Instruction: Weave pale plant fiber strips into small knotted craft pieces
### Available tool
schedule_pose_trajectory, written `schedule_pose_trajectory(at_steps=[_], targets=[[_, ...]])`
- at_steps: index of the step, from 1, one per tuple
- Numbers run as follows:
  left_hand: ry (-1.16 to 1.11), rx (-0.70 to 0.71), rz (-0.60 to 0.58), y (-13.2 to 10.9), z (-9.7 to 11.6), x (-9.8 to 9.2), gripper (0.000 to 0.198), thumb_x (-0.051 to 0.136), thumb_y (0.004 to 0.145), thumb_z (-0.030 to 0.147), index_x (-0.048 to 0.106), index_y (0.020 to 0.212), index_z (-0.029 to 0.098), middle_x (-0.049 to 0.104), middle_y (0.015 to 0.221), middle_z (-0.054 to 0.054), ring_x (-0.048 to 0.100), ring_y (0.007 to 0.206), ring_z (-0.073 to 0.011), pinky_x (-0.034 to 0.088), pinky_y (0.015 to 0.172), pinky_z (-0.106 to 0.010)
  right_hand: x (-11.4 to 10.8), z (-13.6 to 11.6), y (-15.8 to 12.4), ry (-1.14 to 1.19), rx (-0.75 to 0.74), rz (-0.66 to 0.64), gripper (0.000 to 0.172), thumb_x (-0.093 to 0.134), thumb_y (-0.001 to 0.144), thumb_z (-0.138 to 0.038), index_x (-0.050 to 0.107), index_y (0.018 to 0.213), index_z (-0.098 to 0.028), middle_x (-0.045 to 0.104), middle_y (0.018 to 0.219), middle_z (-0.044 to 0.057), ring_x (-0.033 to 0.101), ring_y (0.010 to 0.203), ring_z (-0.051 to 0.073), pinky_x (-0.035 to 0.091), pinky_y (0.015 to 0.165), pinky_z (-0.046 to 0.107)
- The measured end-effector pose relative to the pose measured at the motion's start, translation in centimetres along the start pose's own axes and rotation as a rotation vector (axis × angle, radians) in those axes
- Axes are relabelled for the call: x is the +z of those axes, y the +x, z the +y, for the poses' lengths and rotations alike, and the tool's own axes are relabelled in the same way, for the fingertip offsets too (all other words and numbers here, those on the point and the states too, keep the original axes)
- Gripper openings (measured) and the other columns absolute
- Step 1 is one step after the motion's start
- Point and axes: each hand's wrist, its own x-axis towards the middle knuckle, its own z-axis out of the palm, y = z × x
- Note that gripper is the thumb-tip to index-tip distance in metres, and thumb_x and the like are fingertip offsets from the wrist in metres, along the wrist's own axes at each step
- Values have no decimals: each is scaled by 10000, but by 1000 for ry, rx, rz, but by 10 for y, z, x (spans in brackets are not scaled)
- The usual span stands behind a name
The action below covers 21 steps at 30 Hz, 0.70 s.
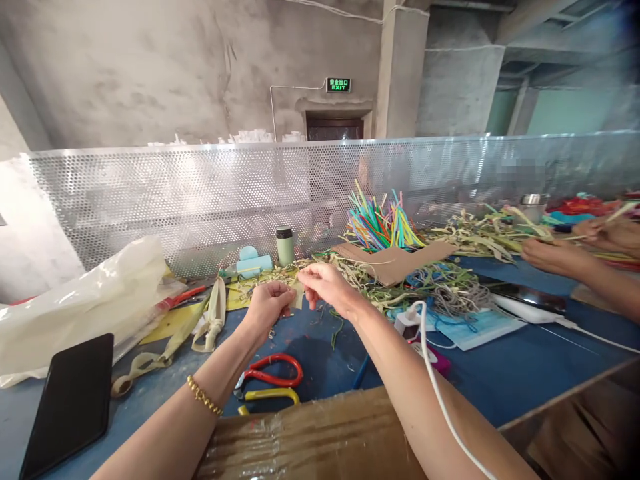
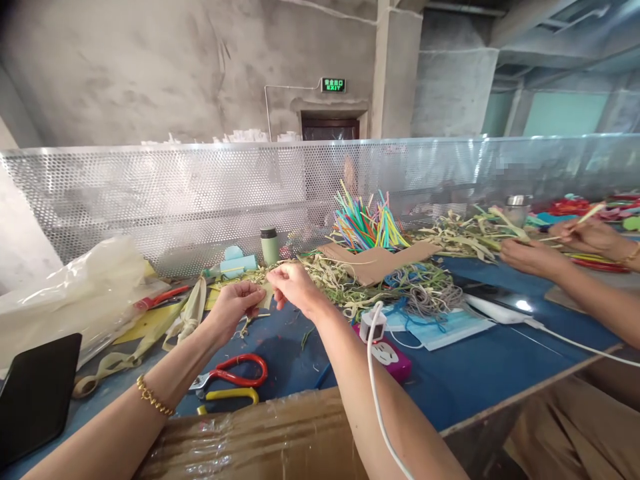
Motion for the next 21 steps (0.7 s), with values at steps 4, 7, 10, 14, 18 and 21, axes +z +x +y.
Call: schedule_pose_trajectory(at_steps=[4, 7, 10, 14, 18, 21], targets=[[-82, -46, -39, -2, 3, 0, 298, 752, 624, 403, 618, 612, 137, 567, 507, 0, 487, 432, -98, 317, 460, -231, 1, 2, 0, -291, -123, 83, 340, 587, 853, -324, 454, 566, -200, 419, 359, -78, 408, 310, 75, 319, 389, 205], [-189, -92, 43, 1, 2, -7, 266, 750, 604, 353, 652, 683, 119, 634, 591, -28, 516, 455, -100, 337, 470, -231, -7, 1, 2, -211, -114, 187, 331, 560, 851, -317, 426, 568, -211, 433, 380, -74, 415, 320, 83, 323, 391, 212], [-180, -104, 147, 6, 0, -15, 237, 723, 619, 316, 665, 716, 107, 661, 622, -42, 514, 447, -94, 337, 470, -229, -17, 0, 5, -89, -100, 286, 315, 563, 842, -332, 416, 588, -217, 433, 405, -77, 395, 316, 82, 321, 376, 219], [-9, -79, 143, 8, -1, -15, 165, 675, 662, 285, 660, 661, 121, 674, 640, -50, 534, 440, -106, 325, 453, -230, -22, 0, 4, -59, -84, 182, 321, 579, 845, -378, 429, 613, -214, 436, 428, -77, 391, 327, 79, 311, 378, 214], [239, 62, 19, 6, -4, -8, 179, 618, 700, 242, 619, 538, 168, 602, 502, -16, 539, 430, -133, 344, 459, -240, -3, 2, -2, -222, -23, -43, 213, 558, 861, -320, 557, 691, -193, 468, 405, -57, 432, 345, 105, 295, 401, 217], [401, 165, -11, 6, -10, -6, 270, 568, 690, 169, 526, 424, 191, 489, 389, 17, 497, 419, -129, 314, 453, -230, 15, 3, -3, -385, -96, 6, 206, 564, 853, -246, 559, 655, -187, 468, 436, -47, 418, 404, 99, 286, 460, 224]])
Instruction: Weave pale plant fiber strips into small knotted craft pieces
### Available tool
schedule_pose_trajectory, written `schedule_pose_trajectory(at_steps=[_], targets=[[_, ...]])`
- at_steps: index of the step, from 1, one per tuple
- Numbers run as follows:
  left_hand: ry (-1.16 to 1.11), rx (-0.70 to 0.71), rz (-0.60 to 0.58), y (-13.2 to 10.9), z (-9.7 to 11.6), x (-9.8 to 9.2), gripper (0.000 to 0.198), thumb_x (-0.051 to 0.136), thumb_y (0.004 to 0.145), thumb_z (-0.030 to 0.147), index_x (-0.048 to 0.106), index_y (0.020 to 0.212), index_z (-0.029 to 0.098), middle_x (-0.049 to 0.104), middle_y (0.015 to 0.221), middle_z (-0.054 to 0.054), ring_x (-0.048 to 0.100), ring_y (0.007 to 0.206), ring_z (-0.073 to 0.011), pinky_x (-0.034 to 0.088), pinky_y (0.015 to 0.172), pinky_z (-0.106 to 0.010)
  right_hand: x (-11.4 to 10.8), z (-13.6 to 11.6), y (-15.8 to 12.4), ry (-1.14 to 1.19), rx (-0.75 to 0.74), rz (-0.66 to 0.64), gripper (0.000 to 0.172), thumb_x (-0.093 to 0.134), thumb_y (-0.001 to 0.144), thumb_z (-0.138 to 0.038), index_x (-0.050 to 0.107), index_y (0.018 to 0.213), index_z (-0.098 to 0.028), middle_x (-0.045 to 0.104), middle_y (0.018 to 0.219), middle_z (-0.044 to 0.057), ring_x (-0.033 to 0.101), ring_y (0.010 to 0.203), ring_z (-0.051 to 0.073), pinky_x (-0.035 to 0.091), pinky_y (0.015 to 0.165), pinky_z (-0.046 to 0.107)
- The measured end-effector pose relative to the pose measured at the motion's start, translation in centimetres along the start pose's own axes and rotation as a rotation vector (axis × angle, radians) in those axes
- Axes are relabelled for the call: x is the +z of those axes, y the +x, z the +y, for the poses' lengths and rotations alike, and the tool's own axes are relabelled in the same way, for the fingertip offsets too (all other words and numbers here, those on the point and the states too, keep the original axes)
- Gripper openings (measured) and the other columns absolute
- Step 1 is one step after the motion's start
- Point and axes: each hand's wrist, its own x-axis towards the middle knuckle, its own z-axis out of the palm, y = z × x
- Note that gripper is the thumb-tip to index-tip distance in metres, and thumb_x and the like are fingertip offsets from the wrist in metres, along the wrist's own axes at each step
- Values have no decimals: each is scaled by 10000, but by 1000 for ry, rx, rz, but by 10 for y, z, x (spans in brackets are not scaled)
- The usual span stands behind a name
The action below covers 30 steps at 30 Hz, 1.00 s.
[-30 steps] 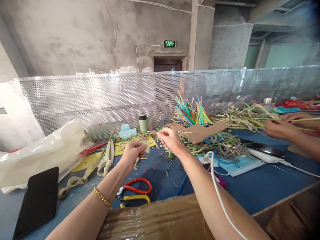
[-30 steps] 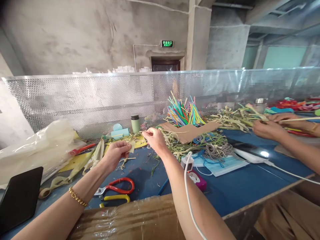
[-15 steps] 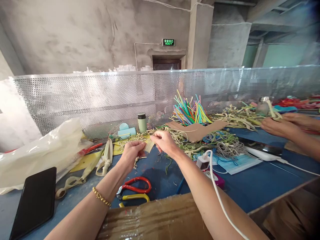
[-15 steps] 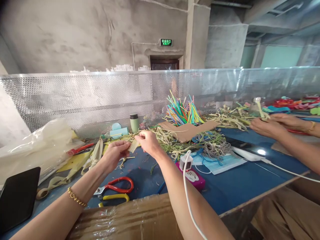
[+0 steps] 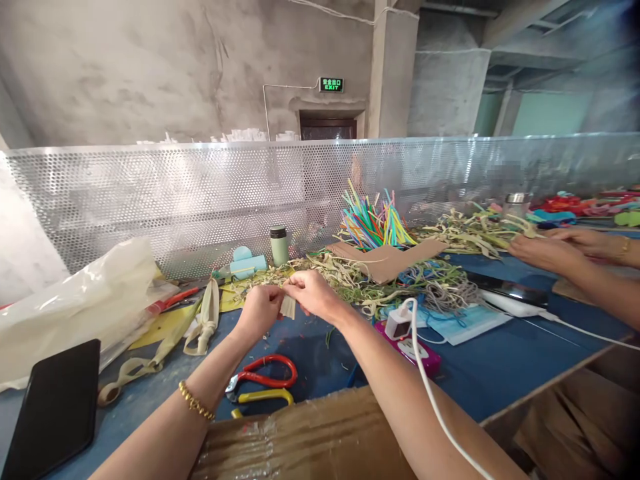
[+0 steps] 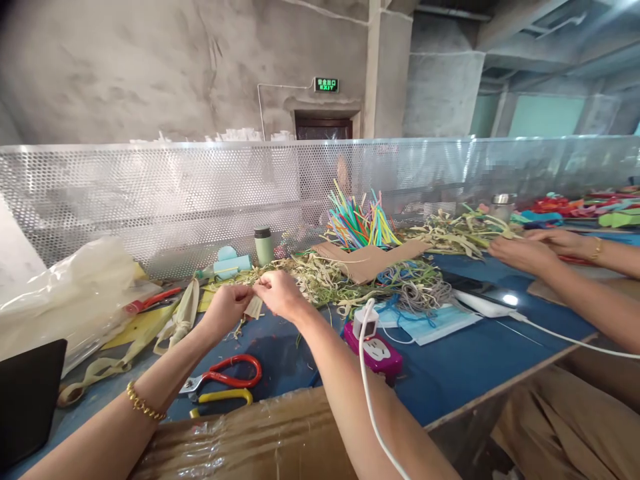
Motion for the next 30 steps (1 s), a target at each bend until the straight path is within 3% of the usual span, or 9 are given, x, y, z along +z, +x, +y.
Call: schedule_pose_trajectory(at_steps=[5, 8, 10, 15, 20, 22, 24, 27, 30], targets=[[-21, -81, 51, 0, -2, -2, 63, 618, 665, 175, 659, 619, 171, 614, 523, 4, 530, 445, -134, 357, 450, -232, 4, -2, 5, -147, -65, 263, 303, 568, 801, -158, 400, 551, -193, 440, 507, -39, 378, 518, 97, 258, 525, 235], [-220, -176, 121, -3, 9, -3, 249, 637, 753, 396, 655, 779, 149, 666, 676, -34, 583, 450, -143, 383, 425, -242, -1, 2, 6, -79, -17, 342, 242, 513, 835, -197, 455, 600, -195, 470, 484, -36, 410, 500, 104, 278, 513, 228], [-331, -204, 27, -6, 17, -3, 358, 647, 750, 497, 618, 729, 140, 642, 645, -38, 596, 452, -147, 383, 418, -236, 0, 3, 6, -7, 6, 348, 215, 511, 828, -212, 488, 616, -192, 483, 465, -36, 425, 476, 103, 292, 495, 221], [-352, -144, -49, -9, 22, -1, 304, 712, 667, 415, 564, 618, 154, 578, 502, 7, 552, 404, -122, 366, 423, -220, 10, 0, 5, 349, 141, 257, 127, 549, 783, -257, 577, 690, -175, 476, 422, -58, 415, 360, 89, 298, 397, 207], [-201, -134, -52, -6, 14, 0, 246, 669, 665, 339, 540, 547, 165, 561, 468, 15, 532, 364, -112, 315, 393, -205, -18, 11, 16, 631, 99, 551, 168, 575, 769, -318, 585, 796, -152, 600, 618, -7, 485, 391, 88, 395, 402, 222], [-181, -151, -26, -5, 12, 1, 230, 652, 663, 323, 558, 531, 160, 556, 462, 14, 533, 361, -110, 304, 389, -201, -33, 22, 22, 473, 31, 703, 230, 535, 820, -354, 597, 895, -145, 620, 686, 20, 541, 458, 113, 464, 469, 252], [-186, -178, 0, -4, 10, 2, 216, 649, 657, 323, 595, 542, 148, 576, 481, 2, 531, 361, -106, 299, 387, -199, -44, 31, 23, 142, 10, 715, 271, 465, 882, -306, 619, 1006, -121, 668, 842, 105, 642, 672, 180, 523, 629, 310], [-260, -243, 15, -4, 6, 3, 220, 666, 635, 339, 626, 572, 132, 632, 543, -33, 513, 350, -99, 283, 373, -203, -51, 37, 17, -430, 183, 594, 436, 575, 831, -215, 563, 1243, -72, 605, 1201, 244, 610, 1067, 315, 478, 868, 417], [-390, -325, 0, -4, 3, 1, 243, 706, 593, 352, 625, 592, 122, 655, 584, -54, 494, 347, -91, 271, 362, -205, -47, 29, 8, -686, 312, 417, 443, 620, 820, -210, 580, 1240, -76, 589, 1248, 257, 600, 1094, 348, 446, 883, 428]])
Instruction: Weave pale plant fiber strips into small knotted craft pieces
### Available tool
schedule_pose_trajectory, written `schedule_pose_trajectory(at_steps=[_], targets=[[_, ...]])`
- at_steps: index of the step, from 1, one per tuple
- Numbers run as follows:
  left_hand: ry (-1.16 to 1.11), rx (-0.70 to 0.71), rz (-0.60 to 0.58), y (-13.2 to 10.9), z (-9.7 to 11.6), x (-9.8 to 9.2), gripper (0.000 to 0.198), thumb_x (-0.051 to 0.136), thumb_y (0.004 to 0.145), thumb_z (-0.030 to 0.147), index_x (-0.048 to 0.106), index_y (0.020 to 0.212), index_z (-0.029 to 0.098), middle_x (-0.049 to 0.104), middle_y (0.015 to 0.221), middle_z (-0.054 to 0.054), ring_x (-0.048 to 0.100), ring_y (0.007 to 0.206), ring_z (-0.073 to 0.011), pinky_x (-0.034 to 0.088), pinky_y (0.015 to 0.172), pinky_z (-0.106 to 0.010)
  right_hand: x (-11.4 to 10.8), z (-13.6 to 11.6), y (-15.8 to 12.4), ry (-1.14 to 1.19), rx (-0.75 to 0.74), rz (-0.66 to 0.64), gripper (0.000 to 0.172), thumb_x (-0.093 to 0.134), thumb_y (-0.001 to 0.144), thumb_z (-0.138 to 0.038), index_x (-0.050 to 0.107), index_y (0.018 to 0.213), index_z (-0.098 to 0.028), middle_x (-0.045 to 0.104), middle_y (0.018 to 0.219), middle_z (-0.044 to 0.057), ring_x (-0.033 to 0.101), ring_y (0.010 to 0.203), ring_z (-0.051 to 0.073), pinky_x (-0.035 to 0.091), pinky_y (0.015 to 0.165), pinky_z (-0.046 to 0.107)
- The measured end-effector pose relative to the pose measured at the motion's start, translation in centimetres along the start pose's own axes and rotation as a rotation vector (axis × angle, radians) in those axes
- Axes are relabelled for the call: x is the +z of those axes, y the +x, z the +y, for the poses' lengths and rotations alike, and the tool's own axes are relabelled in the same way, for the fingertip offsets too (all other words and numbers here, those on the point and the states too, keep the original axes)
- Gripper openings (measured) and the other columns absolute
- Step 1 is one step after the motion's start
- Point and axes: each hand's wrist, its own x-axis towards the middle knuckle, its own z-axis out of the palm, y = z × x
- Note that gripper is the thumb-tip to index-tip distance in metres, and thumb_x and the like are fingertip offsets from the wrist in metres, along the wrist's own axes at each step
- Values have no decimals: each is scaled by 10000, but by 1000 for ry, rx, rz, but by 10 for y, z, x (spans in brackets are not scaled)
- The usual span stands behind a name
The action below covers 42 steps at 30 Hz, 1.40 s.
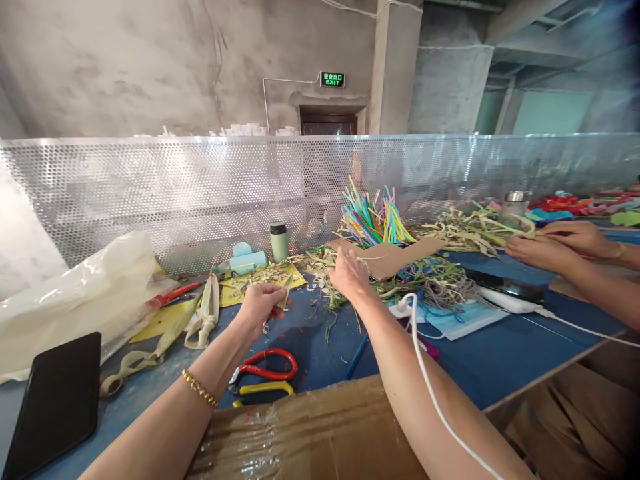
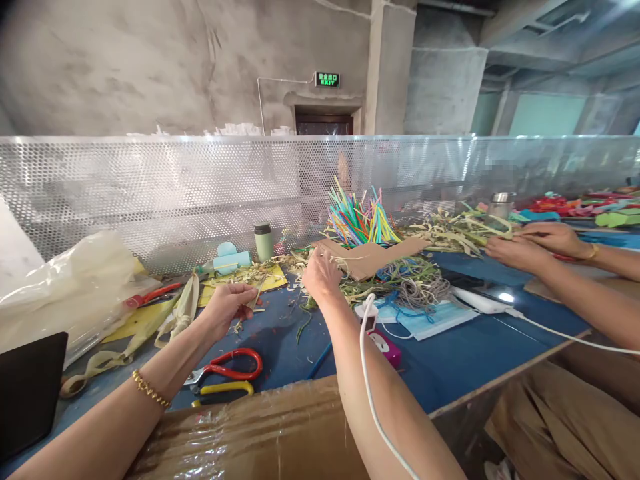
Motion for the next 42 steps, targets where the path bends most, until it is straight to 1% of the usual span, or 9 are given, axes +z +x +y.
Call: schedule_pose_trajectory(at_steps=[2, 7, 16, 20, 26, 29, 33, 38, 42], targets=[[-63, -26, 23, 0, 1, -1, 263, 735, 569, 360, 622, 606, 125, 595, 514, -16, 457, 334, -81, 252, 359, -202, -2, -11, -8, 58, -118, -74, 223, 531, 891, -237, 680, 1008, -120, 690, 1044, 188, 649, 975, 290, 455, 821, 371], [-53, 116, 84, -4, 8, 3, 275, 747, 582, 373, 654, 647, 122, 448, 443, 57, 342, 354, -49, 199, 381, -200, 10, -39, -22, 539, -223, -239, 327, 675, 783, -482, 644, 714, -164, 673, 668, 47, 622, 643, 170, 426, 591, 260], [-175, 22, 48, -3, 7, 2, 231, 738, 563, 316, 617, 608, 125, 496, 498, 30, 371, 379, -58, 218, 392, -211, 13, -36, -22, 931, -184, -439, 49, 596, 796, -144, 628, 759, -138, 578, 545, -22, 524, 461, 104, 423, 464, 221], [-217, 74, -32, -4, 12, 0, 259, 736, 588, 331, 573, 566, 131, 542, 537, 0, 381, 392, -59, 209, 394, -217, 9, -40, -23, 1009, -177, -481, 123, 555, 787, -51, 633, 846, -125, 599, 580, -23, 543, 486, 93, 459, 503, 211], [-144, 291, 302, 0, 24, -17, 264, 686, 683, 335, 531, 570, 154, 467, 477, 41, 357, 409, -53, 233, 418, -208, -6, -53, -36, 552, -308, -350, 151, 524, 818, -83, 665, 852, -123, 681, 713, 41, 605, 599, 125, 432, 568, 237], [-153, 328, 415, 7, 27, -28, 278, 678, 710, 332, 492, 577, 173, 416, 454, 63, 330, 403, -53, 225, 411, -213, -11, -69, -60, 332, -614, -734, 117, 584, 807, -202, 684, 767, -158, 685, 689, 28, 623, 658, 148, 401, 564, 236], [-220, 334, 415, 12, 24, -31, 257, 670, 723, 279, 479, 587, 175, 415, 463, 64, 341, 415, -53, 244, 419, -208, -1, -90, -90, -1, -858, -987, 305, 684, 740, -403, 686, 913, -151, 721, 867, 90, 649, 774, 210, 383, 547, 260], [-275, 266, 346, 13, 20, -27, 172, 675, 684, 223, 535, 614, 152, 465, 500, 47, 413, 451, -66, 303, 457, -214, 12, -95, -101, -10, -1014, -980, 644, 690, 733, -444, 529, 1255, -101, 686, 1078, 155, 651, 915, 260, 421, 618, 281], [-225, 294, 337, 10, 25, -24, 182, 692, 670, 248, 545, 619, 154, 493, 503, 37, 433, 471, -79, 318, 485, -230, 11, -92, -102, -7, -1056, -960, 549, 639, 772, -453, 556, 1240, -179, 666, 1097, 133, 644, 926, 261, 419, 635, 286]])
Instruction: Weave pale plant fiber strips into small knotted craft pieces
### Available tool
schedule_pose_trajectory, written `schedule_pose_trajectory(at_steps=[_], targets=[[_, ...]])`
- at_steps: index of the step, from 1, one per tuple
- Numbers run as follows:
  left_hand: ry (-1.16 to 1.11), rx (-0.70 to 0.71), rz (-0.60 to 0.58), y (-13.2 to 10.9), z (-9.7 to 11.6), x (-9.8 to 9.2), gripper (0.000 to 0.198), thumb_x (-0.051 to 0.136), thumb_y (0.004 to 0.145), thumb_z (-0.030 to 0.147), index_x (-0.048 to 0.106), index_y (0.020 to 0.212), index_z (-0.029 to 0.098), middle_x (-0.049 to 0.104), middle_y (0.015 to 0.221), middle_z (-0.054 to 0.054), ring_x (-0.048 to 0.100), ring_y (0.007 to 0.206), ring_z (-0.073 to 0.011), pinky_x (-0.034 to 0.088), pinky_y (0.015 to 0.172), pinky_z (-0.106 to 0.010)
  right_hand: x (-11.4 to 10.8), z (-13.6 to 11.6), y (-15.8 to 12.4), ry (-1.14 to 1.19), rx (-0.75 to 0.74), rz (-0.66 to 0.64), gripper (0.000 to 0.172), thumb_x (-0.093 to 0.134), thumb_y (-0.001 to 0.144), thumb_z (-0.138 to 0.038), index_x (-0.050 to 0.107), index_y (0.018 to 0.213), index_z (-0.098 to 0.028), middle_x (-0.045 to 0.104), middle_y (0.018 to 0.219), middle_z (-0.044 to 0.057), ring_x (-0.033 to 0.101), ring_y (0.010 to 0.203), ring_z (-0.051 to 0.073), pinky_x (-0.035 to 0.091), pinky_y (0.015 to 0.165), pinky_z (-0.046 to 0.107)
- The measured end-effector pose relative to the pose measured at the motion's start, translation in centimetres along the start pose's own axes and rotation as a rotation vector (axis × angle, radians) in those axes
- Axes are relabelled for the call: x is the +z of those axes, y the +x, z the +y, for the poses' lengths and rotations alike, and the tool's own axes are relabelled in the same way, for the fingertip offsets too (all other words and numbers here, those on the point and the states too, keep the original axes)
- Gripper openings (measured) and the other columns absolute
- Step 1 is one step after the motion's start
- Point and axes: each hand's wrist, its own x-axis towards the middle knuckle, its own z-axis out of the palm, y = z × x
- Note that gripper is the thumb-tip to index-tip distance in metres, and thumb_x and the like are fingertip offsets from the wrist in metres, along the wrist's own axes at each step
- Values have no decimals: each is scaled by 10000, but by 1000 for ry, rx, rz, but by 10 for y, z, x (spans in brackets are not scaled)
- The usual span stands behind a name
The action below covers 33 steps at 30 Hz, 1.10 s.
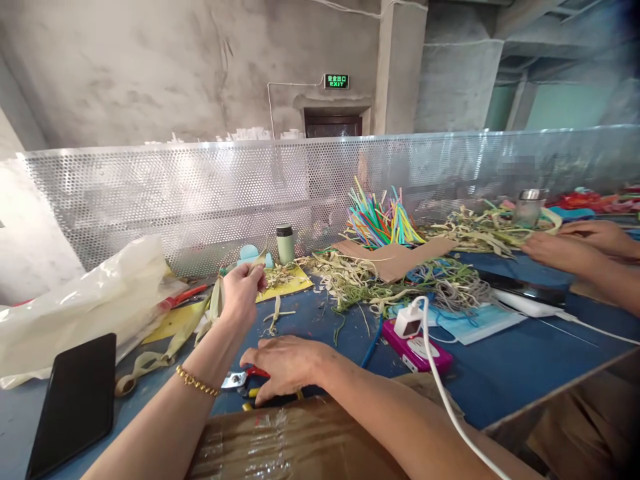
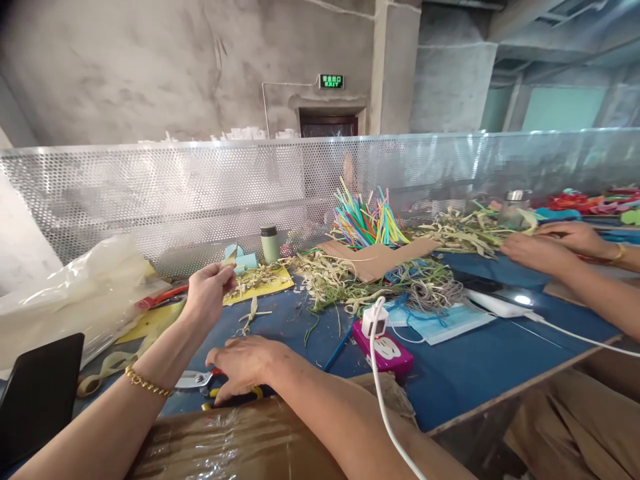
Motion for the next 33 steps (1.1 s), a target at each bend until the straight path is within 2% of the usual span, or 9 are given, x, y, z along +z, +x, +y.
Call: schedule_pose_trajectory(at_steps=[4, 9, 12, 14, 19, 22, 25, 29, 33], targets=[[-56, -6, -27, -6, 17, 4, 180, 702, 649, 257, 557, 636, 152, 528, 572, 24, 473, 514, -88, 339, 516, -240, -3, -3, -6, 9, 4, 28, 317, 644, 738, -380, 637, 999, -201, 691, 931, 75, 638, 839, 231, 395, 600, 271], [-183, 21, -90, -19, 50, 9, 176, 707, 650, 227, 552, 632, 148, 538, 616, 11, 474, 526, -82, 341, 519, -239, -12, -1, -10, 110, 47, 3, 144, 633, 708, -332, 611, 761, -200, 667, 761, 27, 609, 729, 187, 375, 551, 249], [-212, 45, -101, -25, 66, 11, 171, 709, 652, 201, 546, 635, 150, 539, 621, 7, 474, 520, -83, 338, 504, -238, -13, 1, -11, 124, 91, -10, 127, 633, 701, -320, 613, 732, -199, 658, 725, 17, 601, 695, 177, 365, 536, 251], [-216, 61, -103, -27, 73, 10, 151, 709, 656, 192, 565, 652, 147, 538, 621, 5, 474, 519, -85, 336, 493, -236, -10, 1, -11, 117, 102, 30, 166, 647, 707, -332, 637, 807, -199, 670, 771, 25, 611, 734, 185, 377, 557, 252], [-210, 155, -118, -32, 85, 8, 110, 702, 707, 186, 605, 679, 145, 541, 629, 1, 482, 534, -88, 355, 498, -228, 2, -4, -8, 45, 175, 357, 496, 696, 732, -426, 590, 1166, -210, 661, 998, 91, 624, 867, 234, 448, 721, 305], [-178, 213, -143, -38, 92, 10, 97, 694, 737, 188, 616, 694, 148, 542, 633, 1, 483, 541, -89, 369, 513, -229, 2, -3, -7, -81, 230, 555, 438, 683, 757, -417, 591, 1124, -197, 630, 998, 127, 607, 869, 260, 458, 696, 331], [-115, 271, -116, -44, 95, 14, 130, 695, 751, 204, 603, 671, 157, 538, 607, 4, 477, 541, -89, 374, 524, -230, -8, 9, -12, -78, 378, 749, 412, 652, 786, -442, 579, 1113, -201, 622, 996, 133, 601, 862, 267, 463, 682, 344], [-47, 301, -69, -34, 80, 14, 190, 690, 750, 231, 571, 618, 164, 514, 551, 14, 455, 519, -83, 358, 518, -227, -29, 40, -26, 167, 588, 1009, 411, 616, 821, -484, 560, 1121, -209, 650, 956, 93, 622, 830, 230, 466, 719, 340], [-119, 104, -17, -6, 52, 2, 160, 717, 659, 243, 590, 647, 145, 482, 534, 29, 415, 465, -72, 284, 440, -225, -41, 61, -37, 695, 571, 1059, 406, 610, 819, -537, 563, 1048, -205, 640, 785, 15, 606, 663, 161, 447, 587, 266]])
